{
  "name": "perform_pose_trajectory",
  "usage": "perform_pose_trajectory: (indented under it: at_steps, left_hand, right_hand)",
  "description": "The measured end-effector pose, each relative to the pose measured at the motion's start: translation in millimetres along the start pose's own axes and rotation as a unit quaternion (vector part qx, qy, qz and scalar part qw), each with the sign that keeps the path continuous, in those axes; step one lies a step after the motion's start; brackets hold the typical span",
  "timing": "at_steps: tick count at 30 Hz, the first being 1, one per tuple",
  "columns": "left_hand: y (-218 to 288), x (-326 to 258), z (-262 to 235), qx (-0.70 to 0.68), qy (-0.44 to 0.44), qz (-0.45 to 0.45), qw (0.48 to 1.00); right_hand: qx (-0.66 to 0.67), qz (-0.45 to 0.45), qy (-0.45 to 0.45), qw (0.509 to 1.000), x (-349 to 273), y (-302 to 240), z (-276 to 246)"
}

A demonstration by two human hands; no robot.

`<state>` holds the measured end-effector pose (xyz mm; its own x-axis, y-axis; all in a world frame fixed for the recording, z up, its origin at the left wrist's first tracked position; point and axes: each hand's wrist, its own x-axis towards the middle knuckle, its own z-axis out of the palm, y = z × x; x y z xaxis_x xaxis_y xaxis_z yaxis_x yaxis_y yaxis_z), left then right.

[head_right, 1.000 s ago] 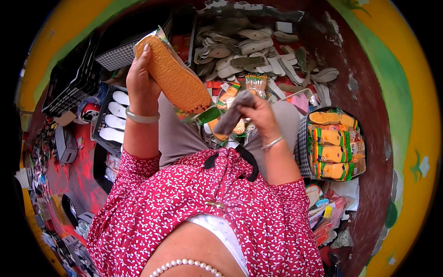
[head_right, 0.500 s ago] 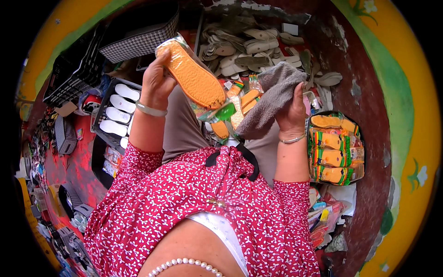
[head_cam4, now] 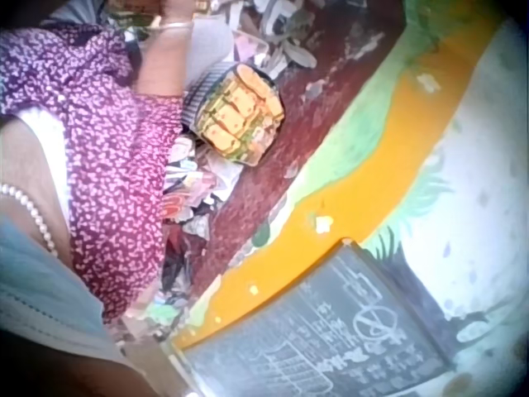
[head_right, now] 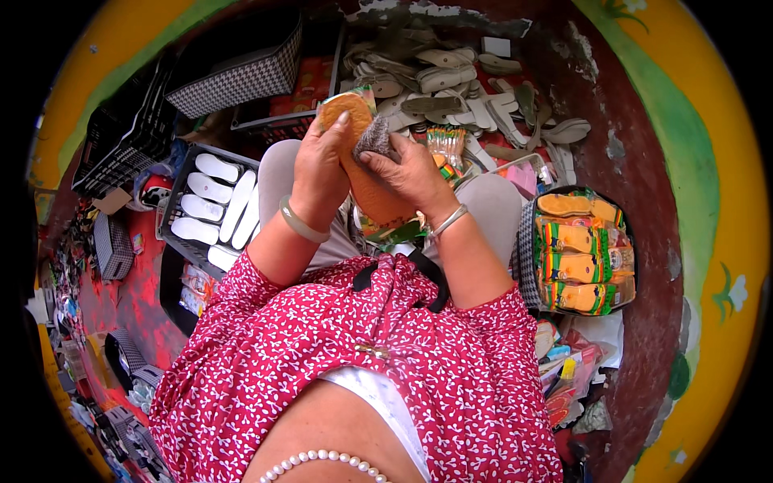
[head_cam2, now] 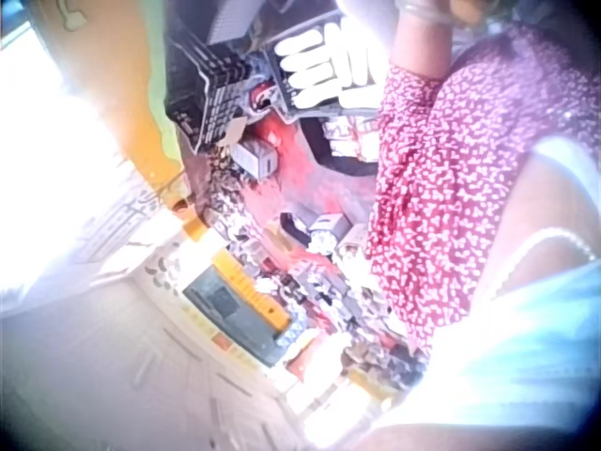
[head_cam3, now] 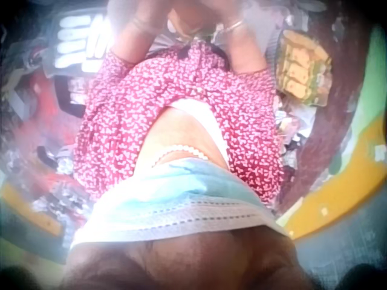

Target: The person holds an orange shoe sole and uses a grey cloth to wipe different sides and parts of it by hand, then puts it into a basket and repeats with other soles.

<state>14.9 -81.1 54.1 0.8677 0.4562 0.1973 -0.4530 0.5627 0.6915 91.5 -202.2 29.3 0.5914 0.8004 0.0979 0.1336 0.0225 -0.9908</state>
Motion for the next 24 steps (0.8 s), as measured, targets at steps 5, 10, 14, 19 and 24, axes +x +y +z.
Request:
perform_pose_trajectory:
  at_steps: [5, 10, 14, 19, 24]
  left_hand:
    - [7, 7, -7, -0.037, 0.055, 0.027, 0.997]
    - [18, 15, -18, -0.056, 0.083, 0.068, 0.993]
    - [28, 21, -20, -0.067, 0.08, 0.089, 0.991]
    - [25, 24, -26, -0.042, 0.116, 0.117, 0.985]
    - [46, 26, -35, 0.488, -0.014, 0.379, 0.786]
  right_hand:
    - [0.105, 0.04, -0.061, 0.992, -10, 3, -7]
    - [0.215, 0.127, -0.064, 0.966, -30, 16, -12]
    - [0.242, 0.114, -0.003, 0.964, -42, 22, -7]
    - [0.17, 0.039, 0.062, 0.983, -43, 18, -18]
    - [-0.131, -0.004, 0.038, 0.991, -46, -1, -52]
